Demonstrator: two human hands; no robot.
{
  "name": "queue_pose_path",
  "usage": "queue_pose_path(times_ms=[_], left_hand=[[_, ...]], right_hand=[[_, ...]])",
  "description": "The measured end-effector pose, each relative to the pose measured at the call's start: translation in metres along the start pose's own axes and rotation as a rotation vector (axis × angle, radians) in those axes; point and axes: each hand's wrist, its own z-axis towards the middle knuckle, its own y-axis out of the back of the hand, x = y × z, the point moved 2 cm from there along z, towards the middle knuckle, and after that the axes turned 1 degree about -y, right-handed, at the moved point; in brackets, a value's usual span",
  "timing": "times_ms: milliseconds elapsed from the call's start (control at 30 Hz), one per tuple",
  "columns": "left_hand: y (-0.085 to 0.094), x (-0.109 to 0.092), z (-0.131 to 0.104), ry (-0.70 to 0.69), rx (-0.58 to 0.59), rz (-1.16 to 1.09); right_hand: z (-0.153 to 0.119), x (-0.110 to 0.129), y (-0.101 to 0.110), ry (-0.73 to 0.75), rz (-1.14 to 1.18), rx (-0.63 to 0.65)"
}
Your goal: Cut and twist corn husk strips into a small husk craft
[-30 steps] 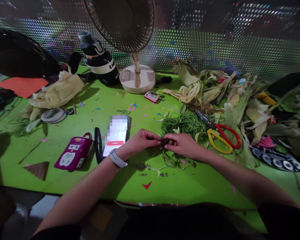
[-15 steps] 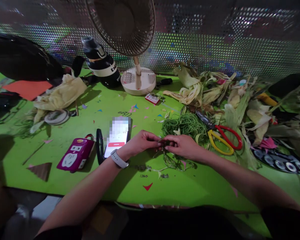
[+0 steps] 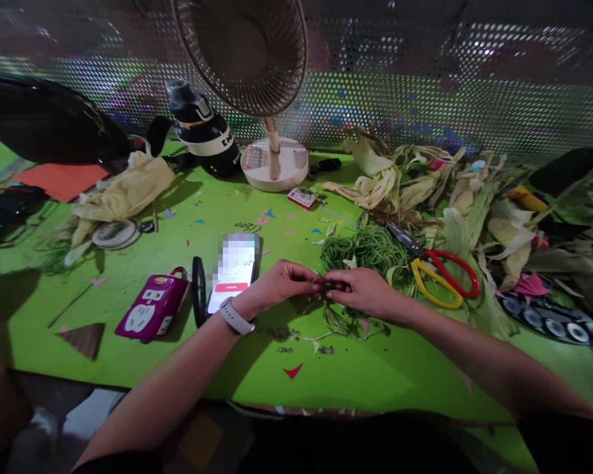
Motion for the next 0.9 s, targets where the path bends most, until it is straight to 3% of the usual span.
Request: queue_pose_path(times_ms=[900], left_hand=[[-0.0046, -0.0062, -0.0048, -0.061, 0.084, 0.164]], right_hand=[[0.0002, 0.0009, -0.0010, 0.023, -0.025, 0.001]])
